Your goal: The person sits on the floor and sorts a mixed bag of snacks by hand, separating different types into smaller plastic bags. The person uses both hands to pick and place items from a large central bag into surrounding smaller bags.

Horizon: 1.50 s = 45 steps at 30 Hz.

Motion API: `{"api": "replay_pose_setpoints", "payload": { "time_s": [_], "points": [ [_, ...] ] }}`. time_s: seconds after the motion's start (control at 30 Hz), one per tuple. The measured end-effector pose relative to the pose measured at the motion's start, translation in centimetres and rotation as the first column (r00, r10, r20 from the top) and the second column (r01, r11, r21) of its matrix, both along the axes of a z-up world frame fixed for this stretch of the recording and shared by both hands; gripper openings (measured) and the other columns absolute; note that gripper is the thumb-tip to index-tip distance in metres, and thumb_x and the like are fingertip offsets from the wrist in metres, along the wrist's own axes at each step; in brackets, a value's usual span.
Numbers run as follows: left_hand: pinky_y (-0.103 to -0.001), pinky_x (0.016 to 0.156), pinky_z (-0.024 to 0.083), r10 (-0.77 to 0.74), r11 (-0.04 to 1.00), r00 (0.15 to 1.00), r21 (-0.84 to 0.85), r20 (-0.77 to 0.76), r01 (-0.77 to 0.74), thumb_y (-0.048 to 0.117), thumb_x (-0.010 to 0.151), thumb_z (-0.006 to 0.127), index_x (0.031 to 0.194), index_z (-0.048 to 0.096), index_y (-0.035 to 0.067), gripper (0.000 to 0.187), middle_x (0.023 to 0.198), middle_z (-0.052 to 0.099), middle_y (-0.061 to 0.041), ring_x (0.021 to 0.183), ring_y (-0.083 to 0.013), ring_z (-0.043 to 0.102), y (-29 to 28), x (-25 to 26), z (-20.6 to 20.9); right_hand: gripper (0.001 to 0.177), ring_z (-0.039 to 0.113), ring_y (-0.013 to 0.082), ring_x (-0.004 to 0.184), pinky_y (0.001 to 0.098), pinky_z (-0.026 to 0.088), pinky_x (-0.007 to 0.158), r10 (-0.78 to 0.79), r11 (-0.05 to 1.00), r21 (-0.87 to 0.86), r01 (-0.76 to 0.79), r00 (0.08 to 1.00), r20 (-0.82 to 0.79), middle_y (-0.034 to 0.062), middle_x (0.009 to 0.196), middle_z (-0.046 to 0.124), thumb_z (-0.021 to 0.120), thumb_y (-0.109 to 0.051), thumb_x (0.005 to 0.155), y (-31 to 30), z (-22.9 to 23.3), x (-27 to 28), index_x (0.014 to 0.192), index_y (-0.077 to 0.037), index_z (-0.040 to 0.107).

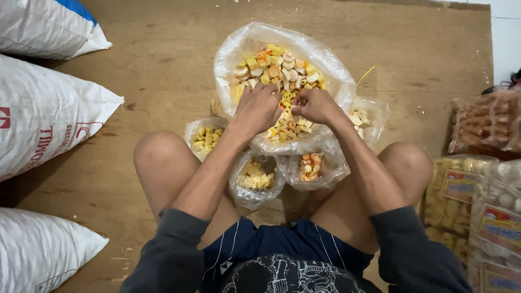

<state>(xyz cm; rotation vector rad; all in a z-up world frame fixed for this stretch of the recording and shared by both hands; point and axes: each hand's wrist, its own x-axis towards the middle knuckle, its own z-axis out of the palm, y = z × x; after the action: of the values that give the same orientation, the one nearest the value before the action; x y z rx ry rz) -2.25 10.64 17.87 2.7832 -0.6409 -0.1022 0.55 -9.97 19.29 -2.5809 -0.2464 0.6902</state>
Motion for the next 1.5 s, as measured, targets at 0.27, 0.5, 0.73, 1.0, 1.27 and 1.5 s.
{"api": "replay_pose_setpoints", "payload": {
  "time_s": [0.27, 0.5, 0.73, 1.0, 1.27, 1.5],
  "points": [
    [-0.055, 0.092, 0.048, 0.005, 0.994, 0.983, -0.104, -0.186, -0.025, 0.043, 0.09, 0.072, 0.107, 0.077, 0.012, 0.036, 0.114, 0.07, -0.008, 0.115, -0.0349, 0.062, -2.1, -0.1, 2.6, 0.033, 0.07, 0.0142, 0.065, 0.0269, 0.059, 0.064, -0.266, 0.782, 0.534, 0.321, 0.947, -0.179, 0.0064, 0.081, 0.064, 0.084, -0.012, 0.076, -1.0, 5.7, -2.0, 0.104, 0.0, 0.072],
    [-0.057, 0.094, 0.048, -0.034, 0.995, 0.982, -0.102, -0.184, 0.015, 0.038, 0.089, 0.068, 0.099, 0.077, 0.014, 0.028, 0.111, 0.071, -0.008, 0.115, -0.035, 0.064, -3.1, 0.1, 2.7, 0.039, 0.071, 0.0194, 0.066, 0.0283, 0.06, 0.06, -0.243, 0.664, 0.678, 0.314, 0.949, -0.201, 0.0109, 0.084, 0.061, 0.088, -0.002, 0.075, -2.2, 5.4, -2.5, 0.108, 0.005, 0.07],
    [-0.059, 0.093, 0.049, -0.084, 0.988, 0.977, -0.143, -0.197, 0.056, 0.038, 0.088, 0.067, 0.096, 0.075, 0.012, 0.029, 0.107, 0.071, -0.012, 0.112, -0.038, 0.065, -3.3, 0.2, 4.3, 0.041, 0.072, 0.0192, 0.069, 0.0297, 0.063, 0.061, -0.216, 0.671, 0.689, 0.272, 0.962, -0.169, 0.0094, 0.088, 0.058, 0.089, -0.002, 0.075, -3.4, 4.7, -2.6, 0.109, 0.005, 0.068],
    [-0.059, 0.092, 0.051, -0.088, 0.995, 0.946, -0.061, -0.313, 0.073, 0.041, 0.086, 0.069, 0.095, 0.075, 0.014, 0.029, 0.104, 0.071, -0.012, 0.112, -0.0386, 0.066, -3.2, -0.1, 4.6, 0.037, 0.075, 0.0214, 0.068, 0.0329, 0.064, 0.064, -0.215, 0.75, 0.603, 0.272, 0.962, -0.167, 0.0109, 0.085, 0.064, 0.088, -0.002, 0.074, -4.0, 6.1, -3.6, 0.108, 0.001, 0.073],
    [-0.063, 0.098, 0.048, -0.084, 0.98, 0.923, 0.139, -0.375, 0.145, 0.043, 0.087, 0.073, 0.132, 0.065, 0.014, 0.054, 0.128, 0.065, -0.017, 0.124, -0.0424, 0.06, -4.5, 0.2, -0.9, 0.037, 0.073, 0.0213, 0.08, 0.0326, 0.064, 0.073, -0.29, 0.729, 0.605, 0.32, 0.945, -0.149, 0.0129, 0.093, 0.065, 0.083, -0.001, 0.077, -6.4, 7.2, -4.4, 0.112, -0.001, 0.073],
    [-0.058, 0.097, 0.052, -0.34, 0.922, 0.926, -0.25, -0.162, 0.295, 0.03, 0.09, 0.07, 0.127, 0.062, 0.004, 0.046, 0.121, 0.064, -0.021, 0.121, -0.0432, 0.061, -8.0, -1.8, 5.5, 0.04, 0.068, 0.0187, 0.091, 0.0288, 0.063, 0.074, -0.372, 0.674, 0.654, 0.345, 0.923, -0.104, 0.0138, 0.105, 0.065, 0.081, 0.001, 0.079, -10.1, 6.7, -5.4, 0.118, 0.0, 0.07]
  ]
}}
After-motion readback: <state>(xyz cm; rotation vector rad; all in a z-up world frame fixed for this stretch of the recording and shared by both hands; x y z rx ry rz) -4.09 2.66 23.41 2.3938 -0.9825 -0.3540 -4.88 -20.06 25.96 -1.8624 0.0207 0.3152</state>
